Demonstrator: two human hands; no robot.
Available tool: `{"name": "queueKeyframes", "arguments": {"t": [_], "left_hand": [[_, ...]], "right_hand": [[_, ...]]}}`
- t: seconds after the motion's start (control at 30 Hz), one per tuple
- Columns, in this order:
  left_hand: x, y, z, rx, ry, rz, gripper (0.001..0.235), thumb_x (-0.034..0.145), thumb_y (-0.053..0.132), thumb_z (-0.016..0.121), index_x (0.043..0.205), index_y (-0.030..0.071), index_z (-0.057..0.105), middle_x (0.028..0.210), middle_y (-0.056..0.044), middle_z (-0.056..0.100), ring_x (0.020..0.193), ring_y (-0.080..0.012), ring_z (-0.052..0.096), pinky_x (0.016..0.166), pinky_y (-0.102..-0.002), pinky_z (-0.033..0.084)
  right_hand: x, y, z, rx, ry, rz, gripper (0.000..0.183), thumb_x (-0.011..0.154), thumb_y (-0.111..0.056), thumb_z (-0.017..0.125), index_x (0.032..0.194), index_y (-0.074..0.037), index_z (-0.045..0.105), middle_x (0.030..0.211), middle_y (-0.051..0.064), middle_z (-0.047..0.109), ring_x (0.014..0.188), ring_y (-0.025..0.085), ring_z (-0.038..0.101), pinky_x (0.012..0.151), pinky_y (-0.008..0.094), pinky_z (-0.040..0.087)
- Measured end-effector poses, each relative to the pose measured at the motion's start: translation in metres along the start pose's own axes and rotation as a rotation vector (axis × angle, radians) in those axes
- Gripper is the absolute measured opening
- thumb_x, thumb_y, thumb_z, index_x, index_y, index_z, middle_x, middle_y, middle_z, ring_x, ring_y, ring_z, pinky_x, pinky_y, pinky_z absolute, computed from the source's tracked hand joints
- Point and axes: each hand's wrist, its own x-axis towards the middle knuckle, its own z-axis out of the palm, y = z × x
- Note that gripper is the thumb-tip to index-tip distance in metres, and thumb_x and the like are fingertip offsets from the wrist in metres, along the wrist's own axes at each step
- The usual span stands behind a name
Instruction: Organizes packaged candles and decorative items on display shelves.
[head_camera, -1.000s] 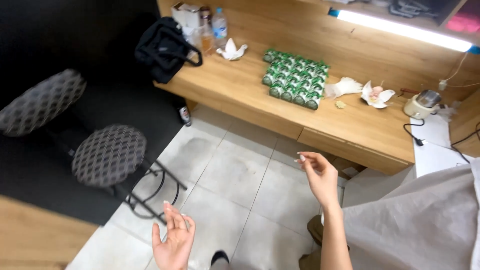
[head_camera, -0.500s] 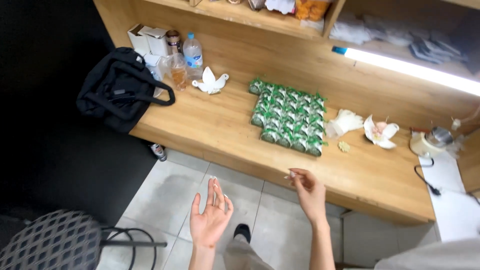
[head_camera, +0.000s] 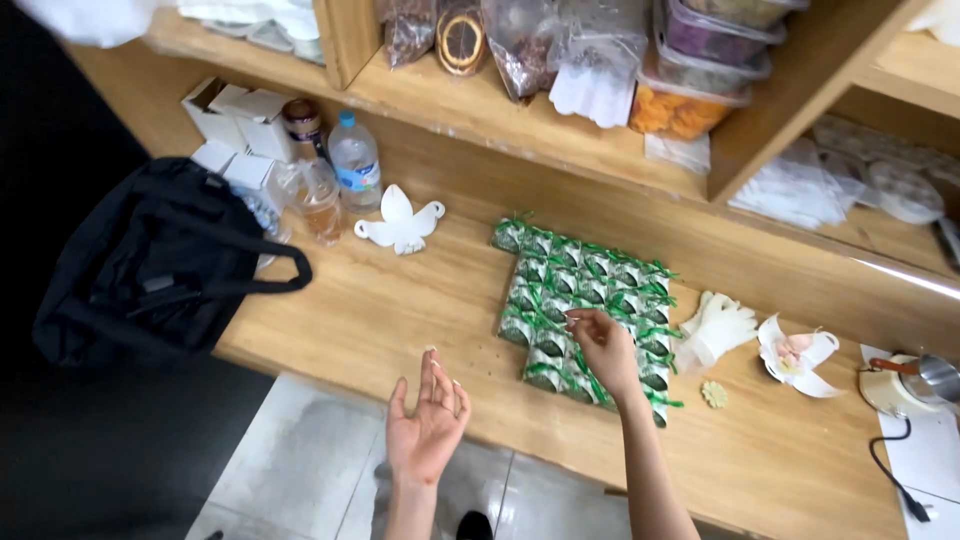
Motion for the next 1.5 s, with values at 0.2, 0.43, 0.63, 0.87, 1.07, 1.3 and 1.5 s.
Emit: {"name": "queueKeyframes", "arguments": {"t": [0.2,0.43,0.63,0.87,1.07,1.3,1.5], "left_hand": [[0.088,0.024,0.022,-0.008,0.071,-0.138,0.048,0.098,0.032,0.055,0.142,0.015,0.059,0.141,0.003,0.065,0.118,-0.0084,0.064,0.106,-0.039,0.037],[0.125,0.044,0.068,0.050,0.077,-0.187,0.048,0.099,0.032,0.056,0.144,0.018,0.058,0.139,0.005,0.065,0.117,-0.0088,0.064,0.107,-0.038,0.039],[0.129,0.068,0.070,0.047,0.143,-0.145,0.048,0.099,0.033,0.055,0.145,0.018,0.057,0.138,0.005,0.065,0.114,-0.0083,0.064,0.105,-0.038,0.040],[0.133,0.077,0.074,0.062,0.278,-0.132,0.048,0.099,0.033,0.055,0.144,0.019,0.059,0.137,0.004,0.065,0.112,-0.0086,0.065,0.104,-0.038,0.042],[0.143,0.085,0.076,0.095,0.334,-0.228,0.048,0.098,0.033,0.056,0.143,0.017,0.060,0.137,0.003,0.066,0.109,-0.0094,0.065,0.104,-0.039,0.042],[0.187,0.077,0.036,0.069,0.452,-0.412,0.042,0.097,0.030,0.060,0.136,0.015,0.064,0.131,0.003,0.069,0.109,-0.0085,0.066,0.102,-0.039,0.041],[0.191,0.031,-0.031,0.279,0.701,-0.672,0.029,0.095,0.033,0.063,0.117,0.016,0.068,0.118,0.007,0.072,0.106,-0.0068,0.065,0.099,-0.039,0.042]], "right_hand": [[0.115,0.023,0.036,-0.255,-0.016,0.009,0.026,0.091,-0.016,0.065,0.114,-0.009,0.076,0.093,0.006,0.081,0.085,0.015,0.077,0.079,0.030,0.059],[0.275,0.160,0.109,-0.484,-0.120,0.105,0.045,0.083,-0.030,0.075,0.125,-0.015,0.071,0.091,0.014,0.078,0.088,0.029,0.077,0.081,0.040,0.060],[0.315,0.197,0.156,-0.615,-0.083,0.219,0.061,0.081,-0.035,0.078,0.138,-0.019,0.063,0.114,0.020,0.072,0.106,0.036,0.070,0.089,0.046,0.056],[0.303,0.168,0.184,-0.908,-0.123,0.417,0.060,0.087,-0.051,0.076,0.137,-0.022,0.059,0.125,0.016,0.065,0.112,0.035,0.066,0.090,0.047,0.055],[0.265,0.137,0.196,-0.803,0.029,0.135,0.029,0.082,-0.043,0.079,0.103,-0.024,0.078,0.107,0.006,0.076,0.098,0.030,0.071,0.082,0.046,0.056],[0.176,0.027,0.155,-0.392,0.185,0.067,0.025,0.078,-0.028,0.084,0.091,-0.008,0.076,0.083,0.012,0.067,0.074,0.028,0.066,0.067,0.040,0.053],[0.048,-0.063,0.071,-0.215,0.393,0.096,0.025,0.077,-0.020,0.087,0.082,-0.001,0.071,0.083,0.006,0.054,0.062,0.015,0.051,0.057,0.032,0.043]]}}
